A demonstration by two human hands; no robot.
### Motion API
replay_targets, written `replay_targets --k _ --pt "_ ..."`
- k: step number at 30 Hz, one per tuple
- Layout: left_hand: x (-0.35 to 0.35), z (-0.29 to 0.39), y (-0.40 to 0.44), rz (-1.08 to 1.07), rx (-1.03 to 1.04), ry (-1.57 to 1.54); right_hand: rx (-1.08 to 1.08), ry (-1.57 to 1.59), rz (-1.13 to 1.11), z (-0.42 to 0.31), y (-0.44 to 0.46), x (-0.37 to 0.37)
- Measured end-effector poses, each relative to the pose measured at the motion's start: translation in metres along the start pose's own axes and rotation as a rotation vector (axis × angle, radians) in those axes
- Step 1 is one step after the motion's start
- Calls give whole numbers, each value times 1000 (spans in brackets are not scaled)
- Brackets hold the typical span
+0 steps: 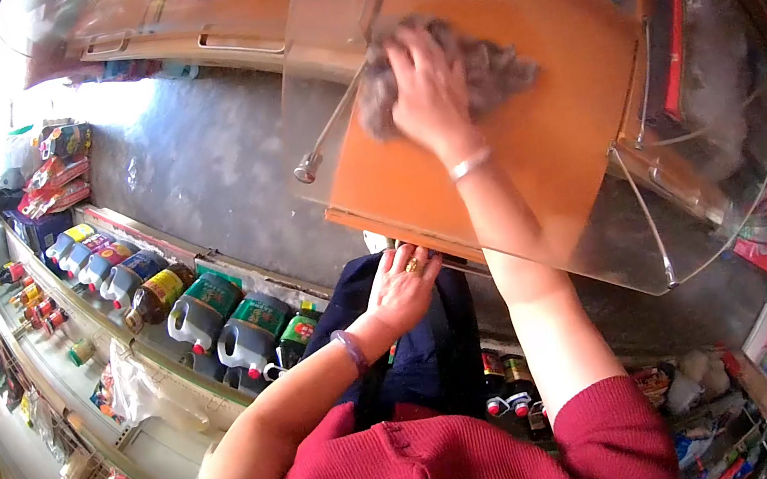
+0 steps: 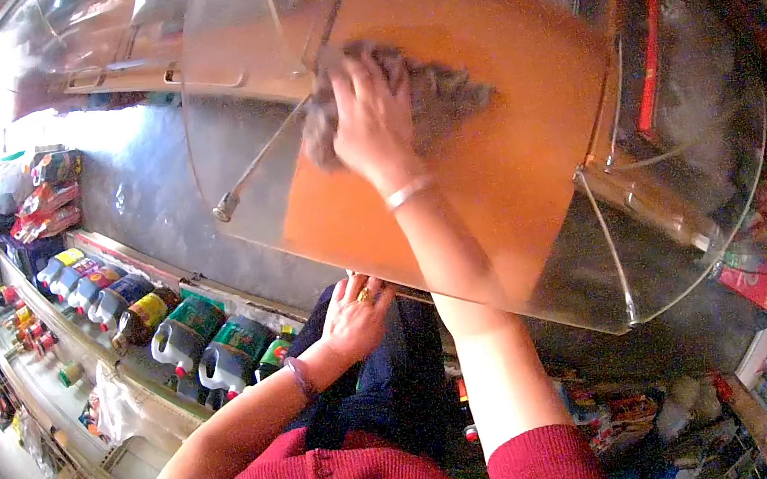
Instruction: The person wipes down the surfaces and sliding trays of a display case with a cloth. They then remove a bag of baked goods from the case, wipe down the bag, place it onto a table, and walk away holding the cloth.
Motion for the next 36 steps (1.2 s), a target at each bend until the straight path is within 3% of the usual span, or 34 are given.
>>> replay_targets --k 5,9,12,14,17,23,28,33,35,36 --pt "3 0 0 2 -15 -68 -83 -22 -25 2 26 13" --pt "3 0 0 32 -5 -25 -52 -14 -285 -9 -40 -6" --pt "0 0 2 27 -2 -22 -43 33 -263 -3 -31 -2" --pt "0 -2 2 19 2 -13 -2 -44 -117 4 10 3" --pt "-5 -3 2 12 -6 -24 21 -80 -153 2 34 8" --pt "10 -2 -3 -5 -19 -151 -50 -68 -245 -34 -61 1" --pt "9 -3 -3 -12 -19 -80 -52 -49 -167 -44 -22 12" --pt "8 -2 -4 -18 -33 -97 -101 58 -251 -52 -68 10" --pt "8 -4 -6 -112 -5 -80 -235 71 -278 -63 -105 6" --pt "2 -4 -3 -271 -14 -110 -260 116 -297 -57 -104 8"
Point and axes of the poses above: each hand's wrist, its own y-axis towards the middle knuckle, its own x-axis out of the palm, z = x × y, the point moved 1 cm from there along y, towards the middle knuckle, and after that the axes turned 1 degree about -z, right-handed, at the moved point
